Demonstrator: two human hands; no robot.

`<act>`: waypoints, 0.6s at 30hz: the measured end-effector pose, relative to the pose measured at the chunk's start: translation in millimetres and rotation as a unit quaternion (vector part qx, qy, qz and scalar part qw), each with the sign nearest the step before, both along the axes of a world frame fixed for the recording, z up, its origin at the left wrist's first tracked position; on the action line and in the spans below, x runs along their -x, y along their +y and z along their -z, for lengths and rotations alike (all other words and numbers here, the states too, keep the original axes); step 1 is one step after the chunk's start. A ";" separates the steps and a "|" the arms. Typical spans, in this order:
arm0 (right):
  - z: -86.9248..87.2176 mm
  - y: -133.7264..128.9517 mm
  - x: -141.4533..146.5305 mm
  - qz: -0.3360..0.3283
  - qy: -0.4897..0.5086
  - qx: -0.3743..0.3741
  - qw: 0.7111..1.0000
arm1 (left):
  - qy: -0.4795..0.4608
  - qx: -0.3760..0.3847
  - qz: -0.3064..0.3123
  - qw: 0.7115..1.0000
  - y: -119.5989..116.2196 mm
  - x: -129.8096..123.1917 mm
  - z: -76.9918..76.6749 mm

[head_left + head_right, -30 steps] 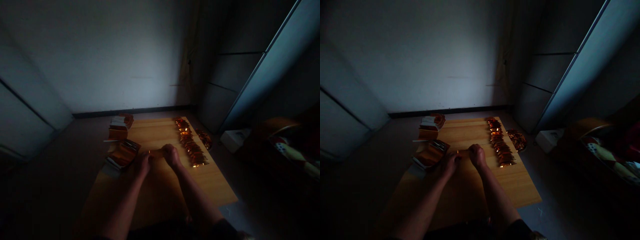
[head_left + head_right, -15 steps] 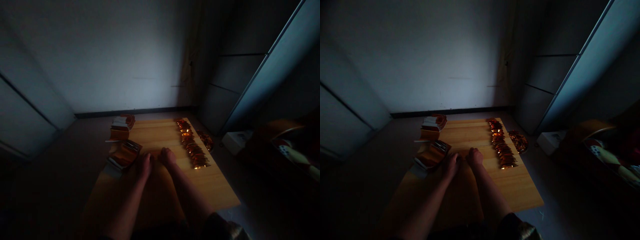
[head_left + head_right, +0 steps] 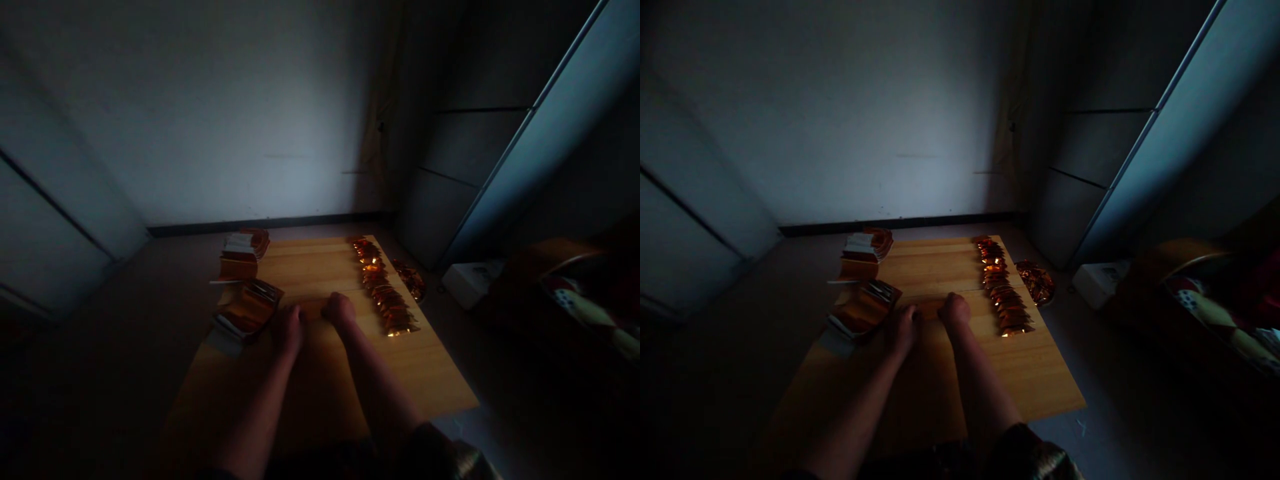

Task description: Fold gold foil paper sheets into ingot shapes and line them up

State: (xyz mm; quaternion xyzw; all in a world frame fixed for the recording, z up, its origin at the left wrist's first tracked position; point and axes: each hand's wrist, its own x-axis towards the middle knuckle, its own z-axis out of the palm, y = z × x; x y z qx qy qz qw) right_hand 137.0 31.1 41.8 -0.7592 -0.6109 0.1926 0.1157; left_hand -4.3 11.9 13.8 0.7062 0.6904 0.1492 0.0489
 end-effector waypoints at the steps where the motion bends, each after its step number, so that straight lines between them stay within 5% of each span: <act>1: 1.0 0.5 -4.4 0.004 0.000 -0.001 1.000 | -0.002 0.000 0.000 1.000 0.2 0.0 -0.3; 12: 8.8 -8.1 -31.7 0.041 0.025 -0.105 0.993 | -0.028 -0.006 0.004 1.000 -0.5 -0.2 -0.9; 18: -6.2 -15.3 -0.1 -0.082 0.140 -0.186 0.969 | -0.027 -0.020 0.013 0.999 -2.1 1.5 -1.5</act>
